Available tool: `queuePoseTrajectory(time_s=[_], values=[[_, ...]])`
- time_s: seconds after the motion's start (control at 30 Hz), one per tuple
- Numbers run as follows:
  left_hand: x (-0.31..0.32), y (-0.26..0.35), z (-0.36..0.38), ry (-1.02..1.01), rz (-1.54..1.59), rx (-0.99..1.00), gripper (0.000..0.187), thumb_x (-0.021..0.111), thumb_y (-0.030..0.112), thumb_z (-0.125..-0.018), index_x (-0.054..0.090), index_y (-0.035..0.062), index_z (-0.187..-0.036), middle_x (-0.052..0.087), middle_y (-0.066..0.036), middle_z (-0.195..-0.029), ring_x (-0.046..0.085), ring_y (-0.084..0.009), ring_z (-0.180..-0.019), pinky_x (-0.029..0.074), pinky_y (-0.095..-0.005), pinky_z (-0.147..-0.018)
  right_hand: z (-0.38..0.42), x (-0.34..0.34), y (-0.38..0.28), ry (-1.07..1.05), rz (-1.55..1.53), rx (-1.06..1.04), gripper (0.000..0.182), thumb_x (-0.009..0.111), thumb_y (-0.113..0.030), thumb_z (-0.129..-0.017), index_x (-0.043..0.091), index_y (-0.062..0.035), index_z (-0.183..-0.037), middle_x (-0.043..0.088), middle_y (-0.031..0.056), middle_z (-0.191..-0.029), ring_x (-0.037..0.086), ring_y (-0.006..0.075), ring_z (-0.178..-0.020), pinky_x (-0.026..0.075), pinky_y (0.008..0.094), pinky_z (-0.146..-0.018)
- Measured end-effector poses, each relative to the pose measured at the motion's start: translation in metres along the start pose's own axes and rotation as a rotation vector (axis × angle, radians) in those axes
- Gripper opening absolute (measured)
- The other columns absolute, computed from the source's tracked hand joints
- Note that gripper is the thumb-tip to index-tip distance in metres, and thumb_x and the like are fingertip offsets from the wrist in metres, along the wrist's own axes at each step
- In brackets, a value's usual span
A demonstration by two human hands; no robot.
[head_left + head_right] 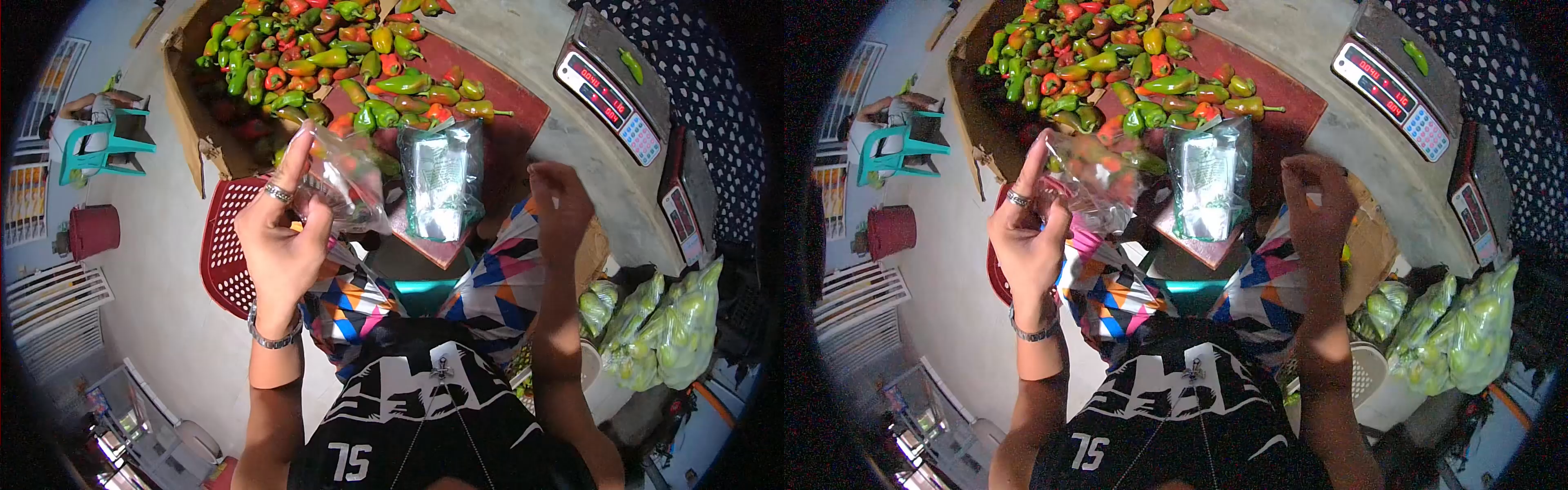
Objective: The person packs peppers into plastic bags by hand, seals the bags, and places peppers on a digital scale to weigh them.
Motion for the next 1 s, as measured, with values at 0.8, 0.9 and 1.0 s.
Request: queuePoseTrajectory(time_s=[0.8, 0.9, 1.0], values=[[0.005, -0.079, 0.005, 0.027, -0.055, -0.261, 0.072, 0.059, -0.015, -0.077, 0.062, 0.0103, -0.145, 0.047, 0.009, -0.073, 0.040, -0.0011, -0.063, 0.037, -0.0169, -0.062, -0.002, 0.034, 0.017, -0.171, 0.302, -0.026, 0.011, 0.074, -0.009, -0.088, 0.073, -0.0044, -0.098, 0.071, 0.0100, -0.083, 0.067, 0.0194, -0.070, 0.053, 0.0327, -0.066], [0.003, -0.077, 0.007, 0.036, -0.073, -0.257, 0.072, 0.060, -0.014, -0.078, 0.061, 0.0106, -0.146, 0.046, 0.009, -0.073, 0.040, -0.0015, -0.063, 0.037, -0.0172, -0.061, -0.003, 0.033, 0.018, -0.178, 0.308, -0.029, 0.010, 0.073, -0.010, -0.089, 0.072, -0.0044, -0.097, 0.071, 0.0096, -0.084, 0.067, 0.0193, -0.070, 0.054, 0.0327, -0.067], [0.002, -0.072, 0.004, 0.052, -0.072, -0.248, 0.072, 0.062, -0.013, -0.079, 0.060, 0.0108, -0.147, 0.047, 0.009, -0.073, 0.041, -0.0019, -0.064, 0.038, -0.0177, -0.061, -0.004, 0.034, 0.019, -0.180, 0.289, -0.040, 0.010, 0.072, -0.010, -0.089, 0.072, -0.0043, -0.097, 0.071, 0.0097, -0.085, 0.068, 0.0197, -0.070, 0.054, 0.0330, -0.067]])
Point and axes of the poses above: each hand's wrist, its own z-axis away from the middle knuckle, its own x-axis out of the palm, y = z × x, the point moved 1 cm from there along -z, towards the middle knuckle
